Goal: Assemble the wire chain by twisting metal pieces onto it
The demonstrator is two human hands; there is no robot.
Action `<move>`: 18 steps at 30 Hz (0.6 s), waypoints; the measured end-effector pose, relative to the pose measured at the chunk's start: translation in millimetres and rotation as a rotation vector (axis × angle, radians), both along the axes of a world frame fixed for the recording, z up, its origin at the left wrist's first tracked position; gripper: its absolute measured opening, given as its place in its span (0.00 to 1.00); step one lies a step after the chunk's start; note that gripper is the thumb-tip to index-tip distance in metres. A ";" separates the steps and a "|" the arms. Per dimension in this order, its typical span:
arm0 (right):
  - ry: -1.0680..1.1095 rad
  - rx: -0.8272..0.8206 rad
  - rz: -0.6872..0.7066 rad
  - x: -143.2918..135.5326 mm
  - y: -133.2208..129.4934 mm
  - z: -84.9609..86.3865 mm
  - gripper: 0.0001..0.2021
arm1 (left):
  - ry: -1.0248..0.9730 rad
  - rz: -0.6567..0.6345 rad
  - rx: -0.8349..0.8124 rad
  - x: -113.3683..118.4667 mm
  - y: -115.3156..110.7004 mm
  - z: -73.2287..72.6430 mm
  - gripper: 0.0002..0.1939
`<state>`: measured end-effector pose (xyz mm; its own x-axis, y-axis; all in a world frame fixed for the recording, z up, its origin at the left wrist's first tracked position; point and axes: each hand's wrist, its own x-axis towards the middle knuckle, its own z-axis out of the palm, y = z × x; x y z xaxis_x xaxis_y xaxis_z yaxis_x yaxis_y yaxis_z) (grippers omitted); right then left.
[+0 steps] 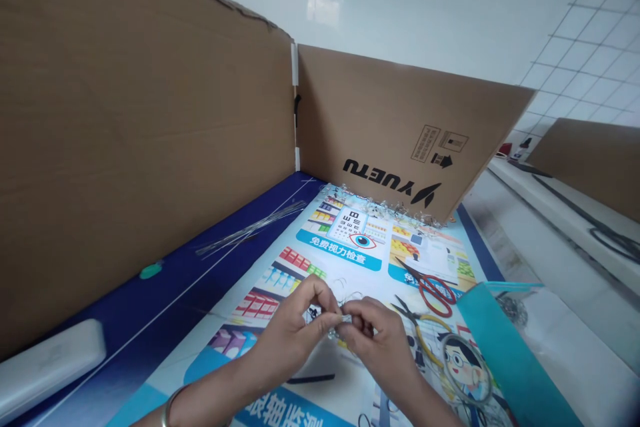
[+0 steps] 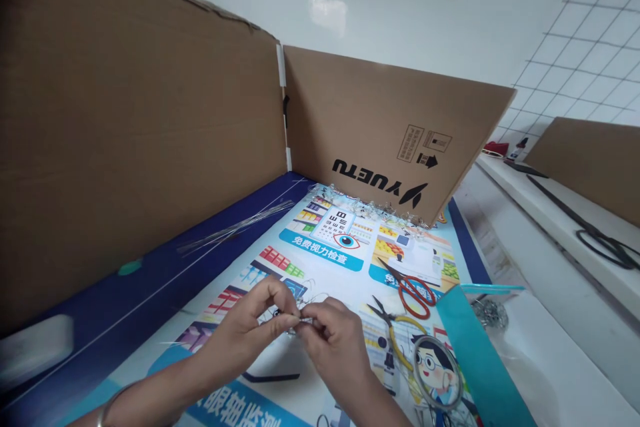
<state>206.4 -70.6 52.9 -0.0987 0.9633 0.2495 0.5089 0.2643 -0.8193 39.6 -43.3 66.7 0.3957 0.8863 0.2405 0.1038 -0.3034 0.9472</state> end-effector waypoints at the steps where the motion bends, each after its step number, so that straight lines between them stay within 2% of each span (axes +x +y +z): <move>1: -0.015 0.027 0.007 -0.6 -0.2 0.9 0.04 | 0.021 -0.008 0.014 0.2 -0.3 -1.7 0.05; 6: -0.067 0.055 0.027 -4.9 -0.8 2.1 0.07 | 0.100 -0.026 0.097 1.7 -4.5 -10.3 0.04; 10: -0.055 0.035 0.031 -7.3 -0.2 1.4 0.08 | 0.015 -0.065 0.212 1.4 -8.2 -12.8 0.06; 14: -0.058 0.012 0.054 -7.3 0.1 0.2 0.10 | -0.142 -0.027 0.285 -3.6 -11.0 -5.8 0.09; 18: -0.085 0.011 0.082 -5.4 0.9 -2.9 0.11 | -0.167 0.068 0.320 -11.7 -11.8 8.8 0.11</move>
<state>201.0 -69.8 50.0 -0.1982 0.9486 0.2469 0.5531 0.3162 -0.7708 27.9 -55.1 75.4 0.2700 0.7790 0.5659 -0.0140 -0.5845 0.8113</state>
